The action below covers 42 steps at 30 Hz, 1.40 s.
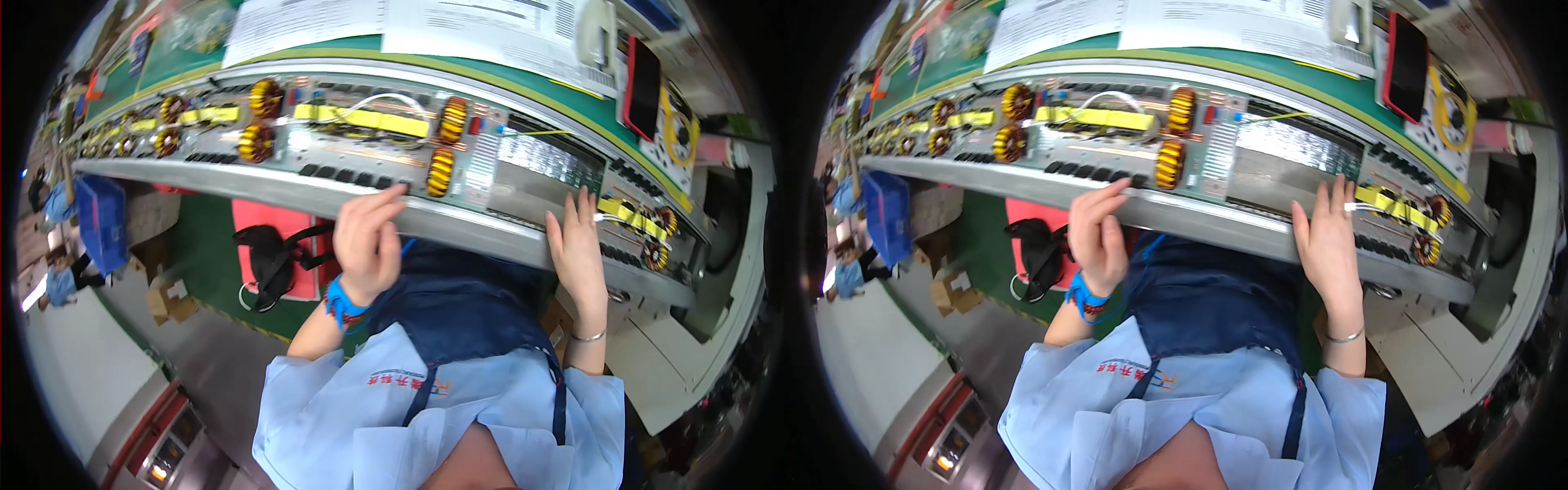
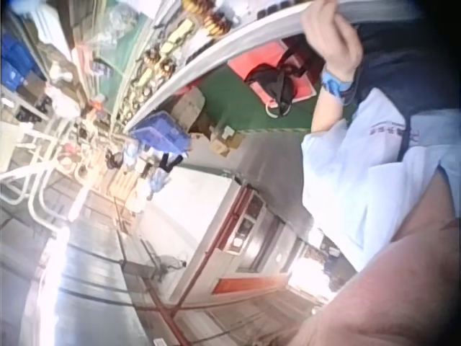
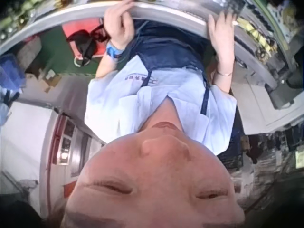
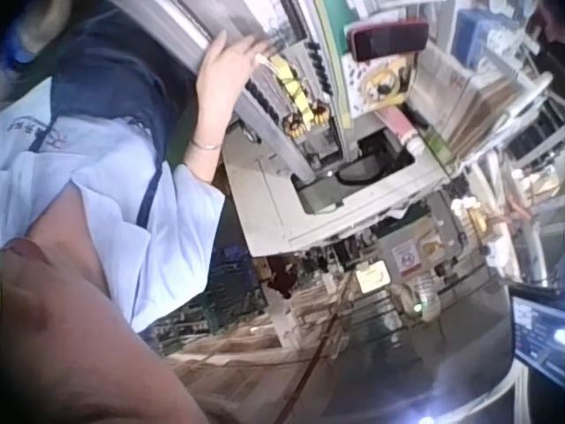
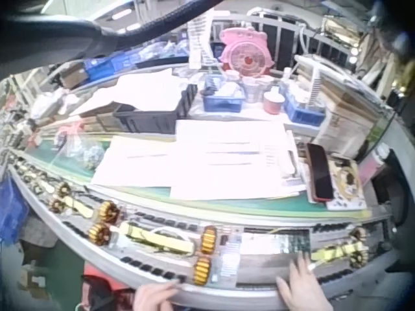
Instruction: The person is assembling electronic components on a long circuit board at a workbench. They repeatedly pick up small black rectangular parts and insert them into slots on the board, then adjust yellow wires and coils. The person works methodically along the length of the board, handling components one at a time.
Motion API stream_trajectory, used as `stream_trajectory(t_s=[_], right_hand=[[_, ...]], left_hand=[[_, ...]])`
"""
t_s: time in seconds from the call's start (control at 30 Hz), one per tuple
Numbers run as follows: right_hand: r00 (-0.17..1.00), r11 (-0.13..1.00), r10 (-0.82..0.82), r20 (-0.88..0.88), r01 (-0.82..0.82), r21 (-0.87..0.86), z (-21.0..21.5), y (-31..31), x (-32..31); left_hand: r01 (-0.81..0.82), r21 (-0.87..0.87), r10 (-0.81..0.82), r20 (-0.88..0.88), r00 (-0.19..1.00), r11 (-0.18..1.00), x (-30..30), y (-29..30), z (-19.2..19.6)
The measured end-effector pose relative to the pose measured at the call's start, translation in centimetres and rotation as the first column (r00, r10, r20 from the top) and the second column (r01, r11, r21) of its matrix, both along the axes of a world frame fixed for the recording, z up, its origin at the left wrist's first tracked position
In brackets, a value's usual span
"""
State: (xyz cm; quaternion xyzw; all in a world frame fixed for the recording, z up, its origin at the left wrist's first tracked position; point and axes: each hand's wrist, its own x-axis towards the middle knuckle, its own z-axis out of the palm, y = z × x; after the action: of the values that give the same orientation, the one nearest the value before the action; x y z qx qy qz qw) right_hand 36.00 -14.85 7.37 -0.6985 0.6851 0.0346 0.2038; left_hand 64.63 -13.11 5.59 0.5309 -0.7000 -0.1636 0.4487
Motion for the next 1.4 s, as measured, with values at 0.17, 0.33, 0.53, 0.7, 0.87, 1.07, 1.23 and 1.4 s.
stream_trajectory(t_s=[0.17,0.33,0.53,0.7,0.87,1.07,1.23,1.4], right_hand=[[0.999,0.998,-0.011,-0.043,0.009,-0.059,-0.9,-0.1,-1.6],[0.993,0.991,-0.11,-0.046,0.106,-0.083,-1.4,0.3,-3.3],[0.985,0.986,-0.146,-0.091,0.137,-0.098,-1.5,0.5,-4.6],[0.996,0.996,-0.035,0.087,0.042,-0.083,0.2,0.5,-4.0],[0.959,0.958,0.071,0.275,0.011,-0.287,4.0,-1.1,-2.6],[1.0,0.899,0.023,-0.019,-0.029,-0.437,4.6,-8.0,-10.7],[0.984,0.894,0.088,-0.154,-0.146,-0.425,3.4,-9.8,-11.3],[0.974,0.873,0.133,-0.181,-0.201,-0.444,2.8,-9.5,-11.1]], left_hand=[[-0.076,0.087,0.051,0.259,0.965,0.993,0.1,0.1,-0.3],[-0.065,0.053,0.036,0.426,0.904,0.996,-1.3,-1.2,-0.8],[-0.013,0.053,-0.013,0.458,0.889,0.998,-1.9,-2.0,-0.8],[0.025,0.062,-0.048,0.409,0.911,0.998,-2.1,-2.0,-0.7],[0.111,0.07,-0.129,0.381,0.915,0.991,-2.9,-2.1,-0.8],[0.211,0.053,-0.217,0.324,0.921,0.976,-6.8,-2.3,0.5],[0.285,0.097,-0.301,0.348,0.888,0.954,-7.8,-2.3,1.2],[0.255,0.068,-0.261,0.382,0.886,0.965,-7.1,-1.8,1.4]])
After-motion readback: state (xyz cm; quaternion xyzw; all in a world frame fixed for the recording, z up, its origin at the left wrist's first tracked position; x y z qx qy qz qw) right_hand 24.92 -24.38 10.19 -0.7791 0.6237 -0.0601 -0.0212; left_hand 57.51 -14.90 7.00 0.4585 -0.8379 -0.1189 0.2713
